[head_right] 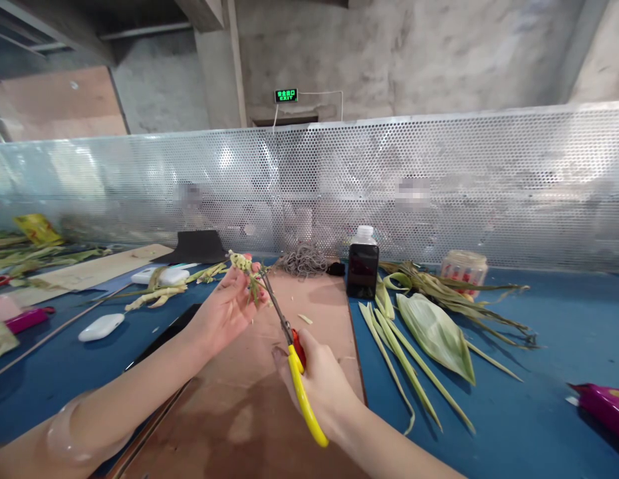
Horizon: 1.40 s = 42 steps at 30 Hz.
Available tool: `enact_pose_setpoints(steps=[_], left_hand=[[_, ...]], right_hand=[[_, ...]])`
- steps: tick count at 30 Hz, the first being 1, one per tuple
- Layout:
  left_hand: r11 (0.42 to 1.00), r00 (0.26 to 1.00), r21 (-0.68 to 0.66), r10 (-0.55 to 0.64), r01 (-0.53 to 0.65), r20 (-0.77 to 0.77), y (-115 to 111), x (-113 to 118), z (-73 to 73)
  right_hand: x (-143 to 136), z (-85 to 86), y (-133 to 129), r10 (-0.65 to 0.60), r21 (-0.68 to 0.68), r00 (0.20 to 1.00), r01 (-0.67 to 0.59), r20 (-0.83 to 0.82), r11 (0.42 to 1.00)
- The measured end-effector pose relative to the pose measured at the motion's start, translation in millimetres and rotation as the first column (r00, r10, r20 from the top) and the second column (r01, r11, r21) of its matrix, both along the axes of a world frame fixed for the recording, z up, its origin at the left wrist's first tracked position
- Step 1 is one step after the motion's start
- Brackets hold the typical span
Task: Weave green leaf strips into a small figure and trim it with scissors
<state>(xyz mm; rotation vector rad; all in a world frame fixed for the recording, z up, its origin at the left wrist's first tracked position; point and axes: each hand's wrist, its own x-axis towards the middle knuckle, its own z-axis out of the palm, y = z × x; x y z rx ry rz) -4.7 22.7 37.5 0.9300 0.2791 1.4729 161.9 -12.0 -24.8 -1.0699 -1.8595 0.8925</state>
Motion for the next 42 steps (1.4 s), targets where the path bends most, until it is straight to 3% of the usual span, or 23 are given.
enact_pose_setpoints(steps=[17, 42], left_hand=[[0.999, 1.000, 0.035, 0.007, -0.007, -0.020, -0.1, -0.4, 1.3], [0.994, 0.992, 0.011, 0.106, -0.106, -0.071, -0.9, 0.4, 5.2]], right_hand=[[-2.4, 15.2, -8.5, 0.001, -0.070, 1.000, 0.000, 0.011, 0.998], [-3.4, 14.6, -11.2, -0.036, -0.046, 0.998, 0.039, 0.055, 0.998]])
